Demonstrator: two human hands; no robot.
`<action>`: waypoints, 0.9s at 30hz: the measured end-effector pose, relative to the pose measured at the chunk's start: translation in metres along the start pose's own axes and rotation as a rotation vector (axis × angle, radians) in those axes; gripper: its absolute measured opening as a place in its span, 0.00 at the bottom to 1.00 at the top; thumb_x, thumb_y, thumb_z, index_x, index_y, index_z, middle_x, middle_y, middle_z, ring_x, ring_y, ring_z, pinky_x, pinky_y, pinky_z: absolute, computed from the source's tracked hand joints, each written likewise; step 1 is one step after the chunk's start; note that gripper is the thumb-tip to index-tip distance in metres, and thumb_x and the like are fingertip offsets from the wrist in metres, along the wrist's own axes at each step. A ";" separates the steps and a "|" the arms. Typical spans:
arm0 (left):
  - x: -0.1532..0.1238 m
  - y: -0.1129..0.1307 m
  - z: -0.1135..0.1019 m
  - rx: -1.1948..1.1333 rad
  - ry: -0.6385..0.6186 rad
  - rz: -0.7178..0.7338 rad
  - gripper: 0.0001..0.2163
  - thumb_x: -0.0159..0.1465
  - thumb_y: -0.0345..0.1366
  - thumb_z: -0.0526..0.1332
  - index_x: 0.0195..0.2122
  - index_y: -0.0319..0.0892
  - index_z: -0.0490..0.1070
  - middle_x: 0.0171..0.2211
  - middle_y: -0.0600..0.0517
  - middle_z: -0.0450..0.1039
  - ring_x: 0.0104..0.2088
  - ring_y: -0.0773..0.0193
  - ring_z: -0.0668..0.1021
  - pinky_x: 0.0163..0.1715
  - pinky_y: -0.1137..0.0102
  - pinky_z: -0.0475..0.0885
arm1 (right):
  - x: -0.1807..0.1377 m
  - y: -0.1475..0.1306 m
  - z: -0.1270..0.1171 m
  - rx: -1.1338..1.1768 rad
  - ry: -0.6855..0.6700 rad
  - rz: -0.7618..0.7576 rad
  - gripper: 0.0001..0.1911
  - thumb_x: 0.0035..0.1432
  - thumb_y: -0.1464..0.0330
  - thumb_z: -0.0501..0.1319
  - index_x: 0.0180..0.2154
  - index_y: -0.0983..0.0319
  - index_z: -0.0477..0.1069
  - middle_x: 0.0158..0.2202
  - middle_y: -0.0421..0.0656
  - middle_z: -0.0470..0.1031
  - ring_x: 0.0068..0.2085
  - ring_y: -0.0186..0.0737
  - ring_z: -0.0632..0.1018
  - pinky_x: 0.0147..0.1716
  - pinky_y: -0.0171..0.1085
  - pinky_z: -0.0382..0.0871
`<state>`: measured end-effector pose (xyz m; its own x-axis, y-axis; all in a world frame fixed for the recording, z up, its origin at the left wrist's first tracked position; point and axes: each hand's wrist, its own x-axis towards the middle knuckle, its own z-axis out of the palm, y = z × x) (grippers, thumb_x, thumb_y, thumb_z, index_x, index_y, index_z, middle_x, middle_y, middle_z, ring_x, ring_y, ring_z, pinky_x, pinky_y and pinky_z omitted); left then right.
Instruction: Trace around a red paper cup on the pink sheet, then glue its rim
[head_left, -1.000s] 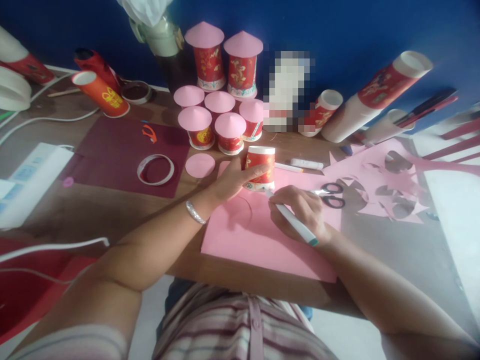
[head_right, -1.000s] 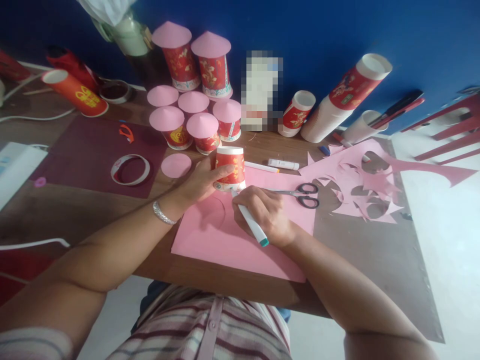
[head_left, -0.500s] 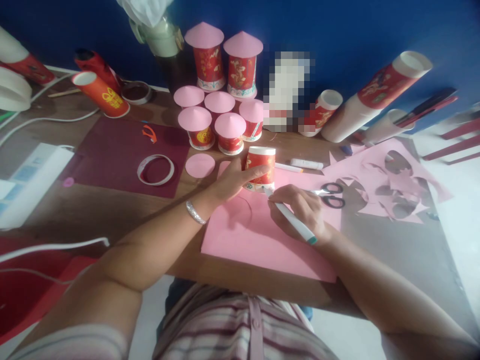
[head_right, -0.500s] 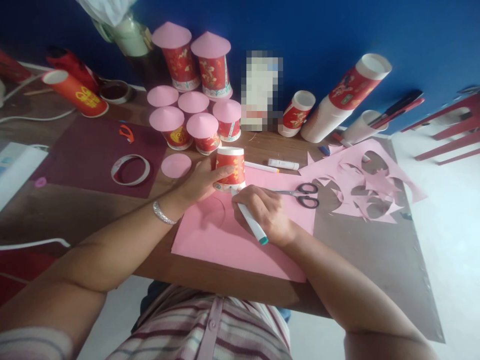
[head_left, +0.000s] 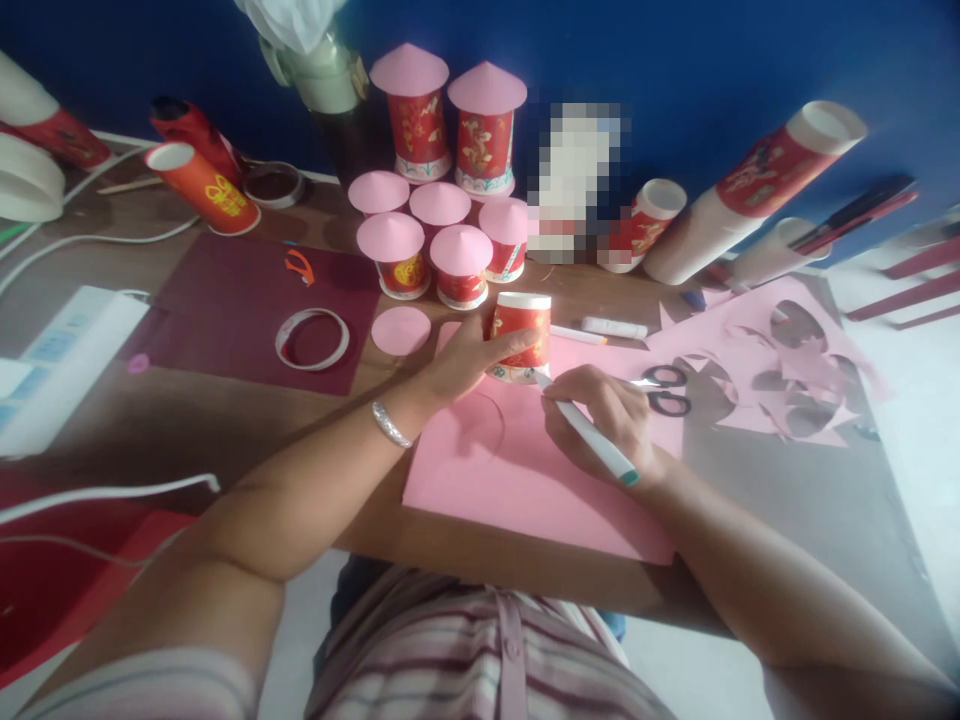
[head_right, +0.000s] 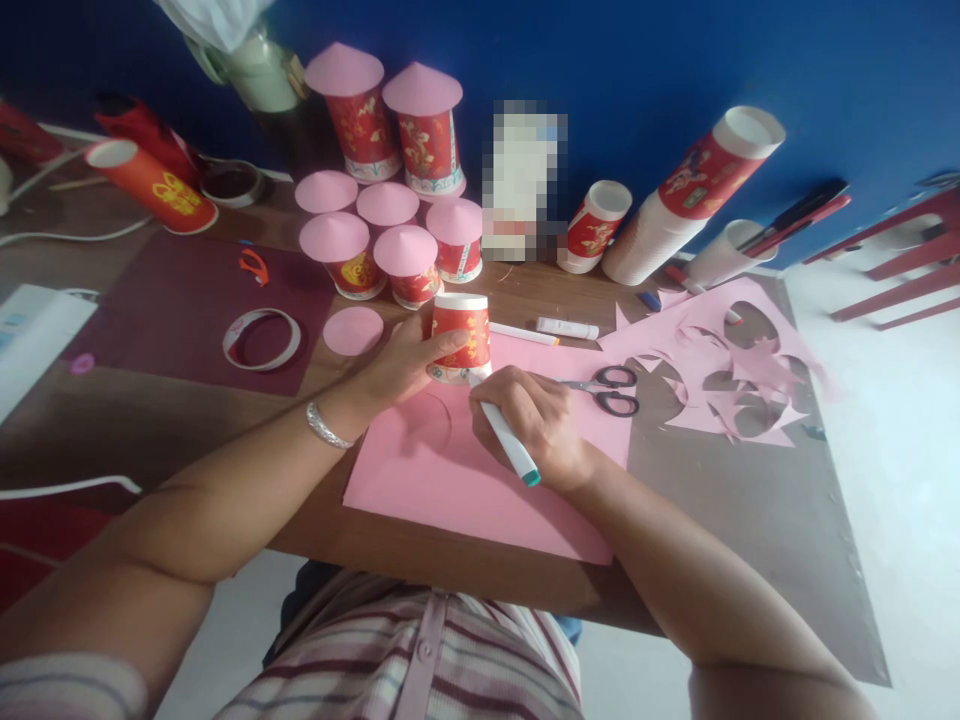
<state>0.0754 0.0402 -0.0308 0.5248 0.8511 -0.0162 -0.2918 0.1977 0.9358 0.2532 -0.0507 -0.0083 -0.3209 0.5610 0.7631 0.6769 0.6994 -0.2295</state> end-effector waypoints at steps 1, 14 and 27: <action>0.000 0.000 0.000 -0.005 -0.004 -0.001 0.23 0.58 0.47 0.76 0.48 0.44 0.72 0.44 0.49 0.78 0.44 0.61 0.79 0.44 0.67 0.75 | 0.000 0.000 0.000 0.000 -0.004 -0.001 0.13 0.61 0.81 0.62 0.40 0.58 0.68 0.28 0.36 0.74 0.26 0.34 0.76 0.24 0.33 0.70; -0.001 0.004 0.002 -0.039 0.014 -0.029 0.21 0.57 0.45 0.77 0.45 0.43 0.71 0.40 0.52 0.75 0.40 0.64 0.78 0.40 0.70 0.74 | 0.001 -0.003 -0.002 0.023 -0.042 0.004 0.11 0.62 0.80 0.60 0.40 0.57 0.68 0.28 0.35 0.74 0.26 0.33 0.75 0.24 0.32 0.70; -0.002 0.008 0.005 -0.033 0.003 -0.011 0.21 0.58 0.48 0.76 0.42 0.44 0.70 0.36 0.54 0.73 0.37 0.66 0.77 0.41 0.67 0.74 | -0.001 0.000 -0.001 -0.013 -0.036 0.015 0.11 0.63 0.80 0.59 0.39 0.57 0.67 0.28 0.36 0.74 0.25 0.33 0.75 0.23 0.33 0.68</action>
<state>0.0760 0.0379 -0.0216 0.5257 0.8502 -0.0277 -0.3122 0.2231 0.9234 0.2544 -0.0524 -0.0084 -0.3341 0.5875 0.7370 0.6905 0.6848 -0.2329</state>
